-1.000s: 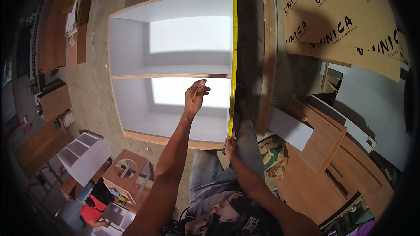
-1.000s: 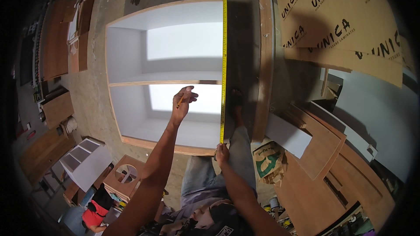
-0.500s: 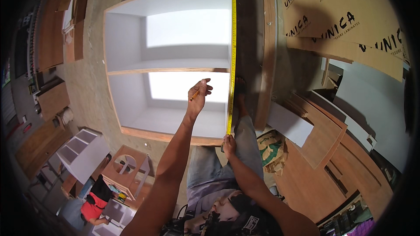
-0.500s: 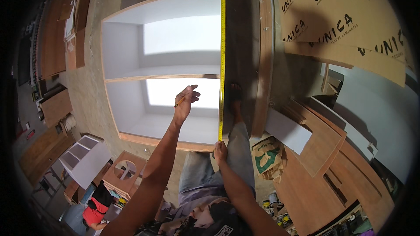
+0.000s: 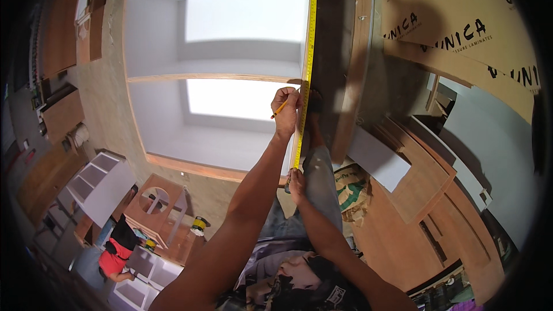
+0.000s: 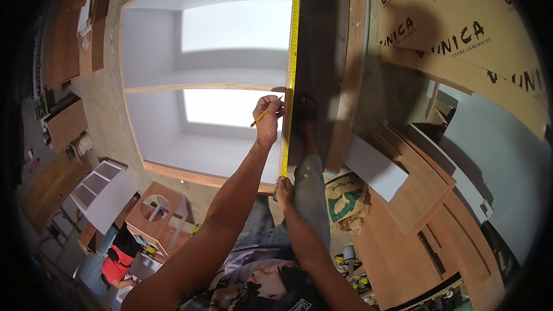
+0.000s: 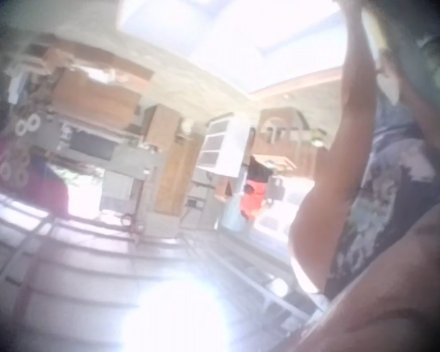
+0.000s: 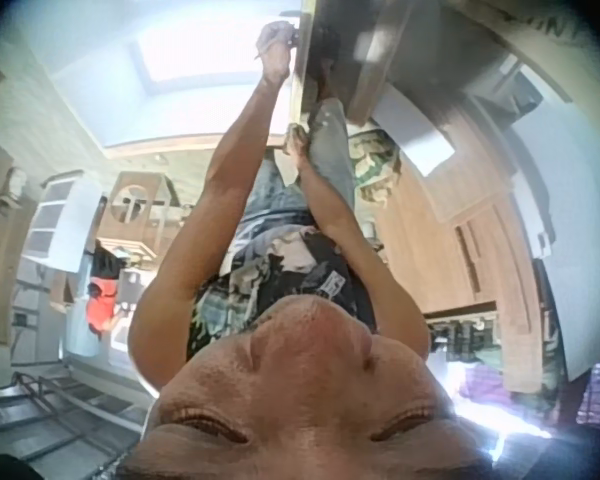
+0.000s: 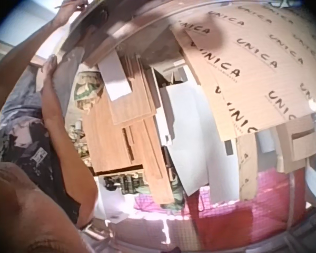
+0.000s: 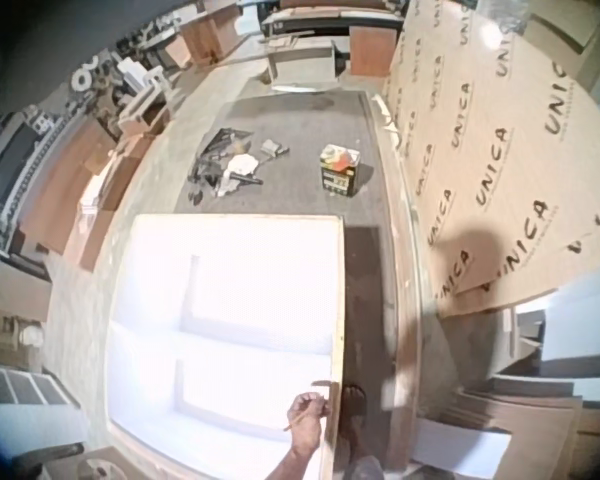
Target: The person measures and marks a white cabinet using a tape measure, pencil, and speed square. They mark multiple locations on the cabinet's edges and sides, then place the speed square on the floor.
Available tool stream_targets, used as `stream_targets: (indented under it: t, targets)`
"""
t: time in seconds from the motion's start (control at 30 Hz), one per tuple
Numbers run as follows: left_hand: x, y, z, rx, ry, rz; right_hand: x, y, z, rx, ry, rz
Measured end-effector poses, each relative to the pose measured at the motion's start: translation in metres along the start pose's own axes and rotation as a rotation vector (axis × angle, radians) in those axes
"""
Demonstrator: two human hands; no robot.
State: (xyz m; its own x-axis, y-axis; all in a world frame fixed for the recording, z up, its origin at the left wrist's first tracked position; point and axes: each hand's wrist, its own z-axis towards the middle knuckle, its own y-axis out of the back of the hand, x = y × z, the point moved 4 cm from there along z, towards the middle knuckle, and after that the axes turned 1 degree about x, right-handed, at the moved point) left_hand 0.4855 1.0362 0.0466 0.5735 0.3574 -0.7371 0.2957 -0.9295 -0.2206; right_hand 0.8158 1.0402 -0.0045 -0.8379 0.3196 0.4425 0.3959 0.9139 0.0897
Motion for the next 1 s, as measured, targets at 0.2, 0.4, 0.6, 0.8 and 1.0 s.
stream_targets:
  t: [0.2, 0.4, 0.6, 0.8, 1.0]
  targets:
    - [0.019, -0.007, 0.002, -0.162, -0.054, -0.162, -0.001, -0.002, -0.002, 0.062, -0.026, 0.003]
    - [0.033, -0.005, 0.003, -0.174, -0.143, -0.093, 0.025, -0.004, -0.01, -0.01, -0.02, -0.107]
    - [0.05, -0.005, 0.004, -0.18, -0.164, -0.009, 0.024, -0.006, -0.008, 0.038, -0.093, 0.027]
    - [0.047, -0.006, -0.002, -0.216, -0.262, 0.09, -0.036, 0.002, 0.008, 0.032, 0.034, -0.001]
    - [0.055, -0.01, 0.002, -0.212, -0.234, 0.1, -0.039, -0.002, 0.009, 0.042, -0.017, -0.03]
